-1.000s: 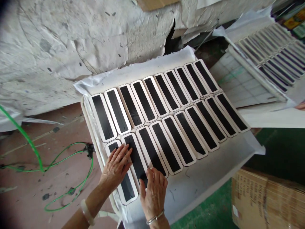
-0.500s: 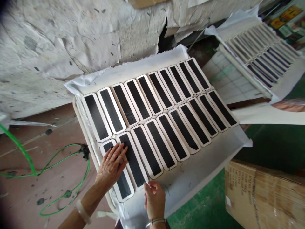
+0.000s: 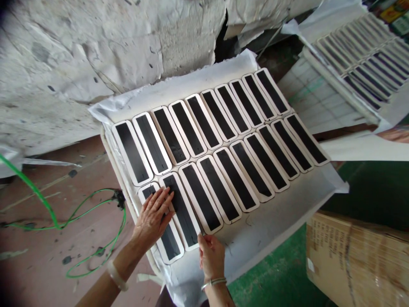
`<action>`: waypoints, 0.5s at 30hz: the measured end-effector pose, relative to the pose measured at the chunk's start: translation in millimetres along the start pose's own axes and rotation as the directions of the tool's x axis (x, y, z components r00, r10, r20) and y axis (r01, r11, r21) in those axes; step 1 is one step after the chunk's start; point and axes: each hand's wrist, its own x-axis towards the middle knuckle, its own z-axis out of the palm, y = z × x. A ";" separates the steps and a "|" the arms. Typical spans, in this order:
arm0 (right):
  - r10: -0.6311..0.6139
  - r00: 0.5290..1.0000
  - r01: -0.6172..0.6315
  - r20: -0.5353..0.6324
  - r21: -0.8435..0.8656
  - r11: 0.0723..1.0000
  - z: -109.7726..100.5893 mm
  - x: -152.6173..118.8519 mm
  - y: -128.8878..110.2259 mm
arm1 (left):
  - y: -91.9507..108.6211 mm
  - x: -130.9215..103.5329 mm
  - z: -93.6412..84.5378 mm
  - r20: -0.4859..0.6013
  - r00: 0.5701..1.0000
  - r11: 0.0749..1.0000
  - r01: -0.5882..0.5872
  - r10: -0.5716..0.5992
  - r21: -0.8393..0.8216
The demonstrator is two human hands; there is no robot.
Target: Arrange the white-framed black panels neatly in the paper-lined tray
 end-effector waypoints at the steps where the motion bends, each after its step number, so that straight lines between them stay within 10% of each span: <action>1: -0.004 1.000 0.004 0.005 -0.002 1.000 0.0 -0.8 0.6 | 0.1 0.1 -0.1 0.002 1.000 1.000 0.000 0.000 0.001; 15: -0.178 0.984 0.170 -0.032 -0.165 0.971 -5.4 0.2 -13.1 | 0.5 0.6 0.6 0.009 1.000 1.000 0.016 -0.016 0.021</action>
